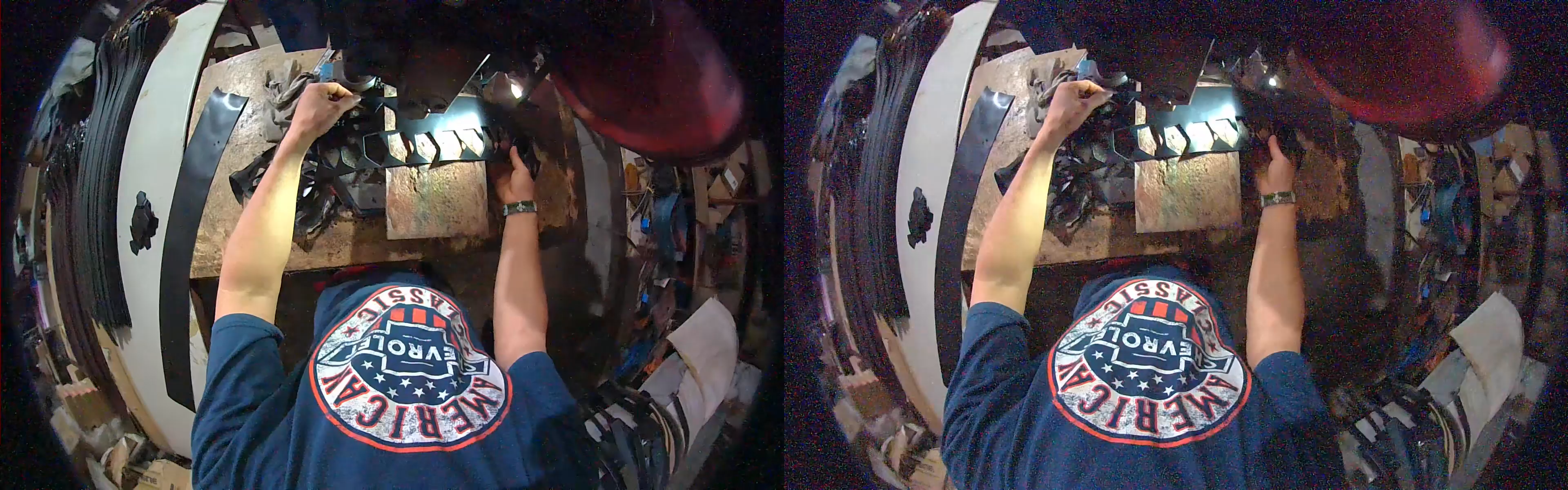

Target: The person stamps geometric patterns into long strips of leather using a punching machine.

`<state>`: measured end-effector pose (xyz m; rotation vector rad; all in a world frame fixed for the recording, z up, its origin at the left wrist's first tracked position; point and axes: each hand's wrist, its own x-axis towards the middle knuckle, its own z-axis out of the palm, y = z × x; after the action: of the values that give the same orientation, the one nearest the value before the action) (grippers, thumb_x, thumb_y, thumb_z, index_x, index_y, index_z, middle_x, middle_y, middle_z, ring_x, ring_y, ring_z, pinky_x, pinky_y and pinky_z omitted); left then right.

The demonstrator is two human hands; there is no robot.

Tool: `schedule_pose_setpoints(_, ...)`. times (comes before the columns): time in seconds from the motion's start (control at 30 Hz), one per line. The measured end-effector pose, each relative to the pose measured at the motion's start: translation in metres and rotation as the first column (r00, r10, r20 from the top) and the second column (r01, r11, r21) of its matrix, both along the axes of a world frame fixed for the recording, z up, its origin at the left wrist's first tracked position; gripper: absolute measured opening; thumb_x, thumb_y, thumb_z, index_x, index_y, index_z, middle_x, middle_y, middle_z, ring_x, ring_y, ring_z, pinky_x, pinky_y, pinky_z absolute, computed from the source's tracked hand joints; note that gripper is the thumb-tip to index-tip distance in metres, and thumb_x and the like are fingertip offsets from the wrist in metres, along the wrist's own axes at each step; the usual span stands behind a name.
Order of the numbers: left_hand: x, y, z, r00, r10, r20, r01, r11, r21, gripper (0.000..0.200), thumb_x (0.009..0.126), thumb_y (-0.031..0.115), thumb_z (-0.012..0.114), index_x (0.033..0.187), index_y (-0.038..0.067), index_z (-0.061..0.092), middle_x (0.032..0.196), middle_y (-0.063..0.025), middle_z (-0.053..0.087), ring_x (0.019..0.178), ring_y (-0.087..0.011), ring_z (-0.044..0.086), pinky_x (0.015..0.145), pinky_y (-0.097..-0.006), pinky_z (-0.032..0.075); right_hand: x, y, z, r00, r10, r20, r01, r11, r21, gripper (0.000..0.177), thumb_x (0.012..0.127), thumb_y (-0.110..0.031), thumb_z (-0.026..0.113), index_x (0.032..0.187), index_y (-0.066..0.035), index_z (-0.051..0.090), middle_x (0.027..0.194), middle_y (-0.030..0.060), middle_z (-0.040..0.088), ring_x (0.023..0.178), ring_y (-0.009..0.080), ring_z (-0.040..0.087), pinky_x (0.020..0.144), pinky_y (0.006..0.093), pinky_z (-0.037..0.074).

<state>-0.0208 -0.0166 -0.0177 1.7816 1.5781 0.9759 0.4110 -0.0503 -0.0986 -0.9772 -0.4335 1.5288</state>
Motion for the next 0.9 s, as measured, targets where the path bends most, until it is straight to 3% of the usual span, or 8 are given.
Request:
schedule_pose_setpoints(0.13, 0.002, -0.003, 0.002, 1.0, 0.023, -0.003, -0.023, 1.0, 0.013, 0.023, 0.083, 0.023, 0.074, 0.089, 0.001, 0.075, 0.075, -0.0099, 0.072, 0.065, -0.0107, 0.063, 0.063, -0.0284, 0.049, -0.001, -0.01, 0.01, 0.987, 0.052, -0.153, -0.059, 0.997, -0.042, 0.028, 0.1, -0.03, 0.056, 0.113, -0.008, 0.067, 0.115, 0.0074, 0.068, 0.106, 0.0229, 0.062, 0.095, 0.0381, 0.048)
schedule_pose_setpoints(0.33, 0.007, -0.005, 0.001, 0.997, 0.077, -0.016, -0.077, 0.997, 0.011, 0.025, 0.084, 0.025, 0.074, 0.092, 0.002, 0.074, 0.074, -0.0063, 0.072, 0.067, -0.0077, 0.06, 0.063, -0.0273, 0.047, 0.002, -0.001, 0.007, 0.994, 0.055, -0.094, -0.058, 0.998, -0.031, 0.027, 0.1, -0.031, 0.056, 0.11, -0.009, 0.068, 0.115, 0.0059, 0.068, 0.109, 0.0209, 0.061, 0.094, 0.0379, 0.049)
schedule_pose_setpoints(0.53, 0.007, -0.006, -0.004, 0.994, 0.105, -0.005, -0.105, 0.994, 0.024, 0.025, 0.084, 0.026, 0.074, 0.091, 0.002, 0.075, 0.075, -0.007, 0.072, 0.066, -0.0085, 0.062, 0.064, -0.0276, 0.048, -0.012, -0.007, 0.026, 1.0, 0.005, 0.002, -0.005, 0.992, -0.127, 0.036, 0.098, -0.041, 0.057, 0.102, -0.008, 0.069, 0.095, 0.0055, 0.071, 0.08, 0.021, 0.066, 0.071, 0.0334, 0.052)
schedule_pose_setpoints(0.63, 0.009, -0.011, 0.002, 0.993, 0.114, -0.015, -0.114, 0.993, -0.004, 0.024, 0.084, 0.026, 0.074, 0.091, 0.003, 0.075, 0.077, -0.0079, 0.073, 0.068, -0.0106, 0.064, 0.066, -0.0283, 0.049, -0.027, -0.039, 0.07, 0.975, -0.047, 0.219, 0.119, 0.937, -0.327, 0.043, 0.097, -0.048, 0.056, 0.096, -0.008, 0.069, 0.079, 0.0048, 0.07, 0.062, 0.0187, 0.062, 0.056, 0.0308, 0.047)
schedule_pose_setpoints(0.67, 0.01, -0.011, 0.003, 0.992, 0.122, -0.021, -0.122, 0.992, -0.014, 0.024, 0.084, 0.026, 0.074, 0.091, 0.003, 0.075, 0.077, -0.0082, 0.073, 0.069, -0.0113, 0.065, 0.067, -0.0286, 0.049, -0.022, -0.048, 0.07, 0.862, 0.046, 0.505, 0.186, 0.898, -0.399, 0.046, 0.098, -0.051, 0.053, 0.091, -0.007, 0.068, 0.073, 0.0039, 0.067, 0.057, 0.0146, 0.057, 0.05, 0.03, 0.041)
schedule_pose_setpoints(0.77, 0.009, -0.012, 0.002, 0.991, 0.136, -0.01, -0.136, 0.991, -0.004, 0.022, 0.084, 0.025, 0.074, 0.091, 0.004, 0.075, 0.078, -0.0086, 0.073, 0.071, -0.0131, 0.067, 0.069, -0.0292, 0.05, -0.03, -0.064, 0.088, 0.569, -0.146, 0.81, 0.302, 0.952, -0.041, 0.047, 0.1, -0.048, 0.05, 0.092, -0.006, 0.067, 0.07, 0.0041, 0.065, 0.054, 0.0134, 0.053, 0.048, 0.0302, 0.038)
schedule_pose_setpoints(0.8, 0.008, -0.011, 0.0, 0.99, 0.139, -0.011, -0.139, 0.99, 0.02, 0.022, 0.084, 0.024, 0.074, 0.091, 0.003, 0.075, 0.078, -0.0083, 0.073, 0.071, -0.0124, 0.066, 0.069, -0.029, 0.05, -0.035, -0.067, 0.107, 0.647, -0.177, 0.741, 0.135, 0.984, 0.117, 0.041, 0.102, -0.042, 0.05, 0.098, -0.004, 0.066, 0.078, 0.0062, 0.067, 0.059, 0.0139, 0.054, 0.053, 0.0293, 0.041)
schedule_pose_setpoints(0.9, 0.008, -0.006, -0.007, 0.992, 0.115, 0.045, -0.114, 0.993, -0.013, 0.025, 0.081, 0.028, 0.073, 0.091, 0.006, 0.075, 0.081, -0.0122, 0.073, 0.072, -0.0209, 0.07, 0.068, -0.0319, 0.051, -0.077, -0.053, 0.162, 0.926, -0.192, 0.324, 0.045, 0.91, 0.411, 0.034, 0.102, -0.034, 0.052, 0.106, -0.003, 0.065, 0.094, 0.0098, 0.069, 0.074, 0.0169, 0.061, 0.065, 0.0304, 0.048)
